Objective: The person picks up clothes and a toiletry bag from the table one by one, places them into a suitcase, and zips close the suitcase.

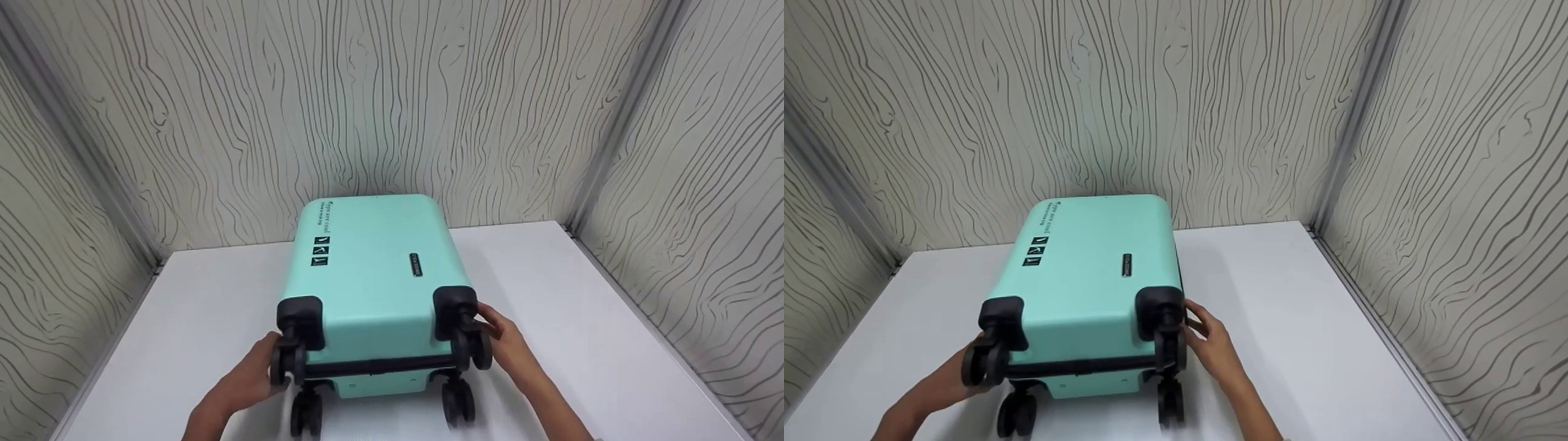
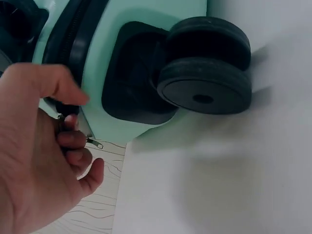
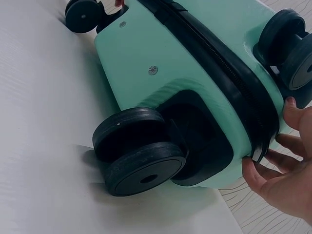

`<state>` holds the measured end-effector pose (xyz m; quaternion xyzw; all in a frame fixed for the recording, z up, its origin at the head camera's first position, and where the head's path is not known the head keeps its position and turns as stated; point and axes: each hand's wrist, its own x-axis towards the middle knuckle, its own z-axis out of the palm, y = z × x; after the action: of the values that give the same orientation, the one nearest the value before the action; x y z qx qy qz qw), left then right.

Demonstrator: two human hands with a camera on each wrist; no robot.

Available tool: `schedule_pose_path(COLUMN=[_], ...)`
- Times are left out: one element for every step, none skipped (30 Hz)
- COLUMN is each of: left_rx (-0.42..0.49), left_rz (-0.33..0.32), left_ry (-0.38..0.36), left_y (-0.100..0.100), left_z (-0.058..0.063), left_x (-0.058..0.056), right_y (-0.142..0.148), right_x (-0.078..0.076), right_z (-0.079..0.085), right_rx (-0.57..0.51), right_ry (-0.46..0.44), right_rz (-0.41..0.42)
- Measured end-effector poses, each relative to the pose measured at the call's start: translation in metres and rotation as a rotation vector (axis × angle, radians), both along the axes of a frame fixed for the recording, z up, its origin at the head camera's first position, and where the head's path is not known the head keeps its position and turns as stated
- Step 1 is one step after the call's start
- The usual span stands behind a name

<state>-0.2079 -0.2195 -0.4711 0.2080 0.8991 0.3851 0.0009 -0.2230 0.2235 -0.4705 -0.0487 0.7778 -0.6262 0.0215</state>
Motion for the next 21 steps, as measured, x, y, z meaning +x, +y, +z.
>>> schedule_pose_path(left_rx=[0.0, -0.006, -0.011, -0.024, -0.039, -0.06, -0.082, -0.107, -0.131, -0.158, -0.179, -0.198, -0.21, -0.229, -0.241, -0.247, -0.248, -0.25, -0.257, -0.267, -0.267], left_rz=[-0.007, 0.003, 0.028, 0.063, 0.104, 0.146, 0.187, 0.23, 0.268, 0.305, 0.339, 0.381, 0.419, 0.453, 0.484, 0.512, 0.537, 0.562, 0.582, 0.6, 0.617], left_ry=[0.017, 0.025, 0.027, 0.028, 0.027, 0.034, 0.046, 0.061, 0.084, 0.119, 0.162, 0.205, 0.26, 0.32, 0.378, 0.436, 0.486, 0.521, 0.553, 0.563, 0.556], left_y=[0.0, 0.0, 0.001, 0.002, 0.004, 0.006, 0.008, 0.011, 0.014, 0.017, 0.021, 0.026, 0.031, 0.036, 0.04, 0.045, 0.05, 0.055, 0.059, 0.063, 0.067], left_z=[-0.002, -0.003, -0.005, -0.006, -0.008, -0.009, -0.01, -0.011, -0.012, -0.013, -0.014, -0.015, -0.017, -0.019, -0.021, -0.023, -0.025, -0.028, -0.03, -0.031, -0.033], left_x=[0.0, 0.0, 0.0, 0.001, 0.001, 0.002, 0.004, 0.007, 0.01, 0.014, 0.018, 0.022, 0.026, 0.03, 0.034, 0.038, 0.041, 0.044, 0.047, 0.051, 0.054], right_y=[0.0, 0.0, 0.0, 0.0, 0.001, 0.001, 0.001, 0.001, 0.001, 0.002, 0.002, 0.002, 0.002, 0.002, 0.002, 0.002, 0.001, 0.0, -0.001, -0.002, -0.003], right_x=[0.001, 0.001, 0.001, 0.001, 0.001, 0.001, 0.001, 0.001, 0.001, 0.001, 0.002, 0.002, 0.001, 0.002, 0.002, 0.002, 0.002, 0.003, 0.003, 0.003, 0.003], right_z=[0.0, 0.0, 0.0, 0.0, 0.0, 0.0, 0.0, 0.0, 0.0, 0.0, 0.0, 0.0, 0.0, -0.001, -0.001, -0.001, -0.001, -0.002, -0.002, -0.003, -0.004], right_rx=[0.005, 0.004, 0.008, 0.008, 0.01, 0.014, 0.011, 0.006, 0.005, -0.002, -0.008, -0.015, -0.022, -0.022, -0.022, -0.024, -0.027, -0.024, -0.024, -0.023, -0.02], right_ry=[-0.011, -0.015, -0.019, -0.023, -0.027, -0.031, -0.034, -0.036, -0.037, -0.037, -0.036, -0.033, -0.029, -0.025, -0.018, -0.016, -0.016, -0.015, -0.015, -0.018, -0.02], right_rz=[-0.006, -0.006, -0.008, -0.011, -0.015, -0.019, -0.02, -0.02, -0.02, -0.02, -0.02, -0.02, -0.02, -0.02, -0.018, -0.017, -0.014, -0.01, -0.003, 0.005, 0.011])
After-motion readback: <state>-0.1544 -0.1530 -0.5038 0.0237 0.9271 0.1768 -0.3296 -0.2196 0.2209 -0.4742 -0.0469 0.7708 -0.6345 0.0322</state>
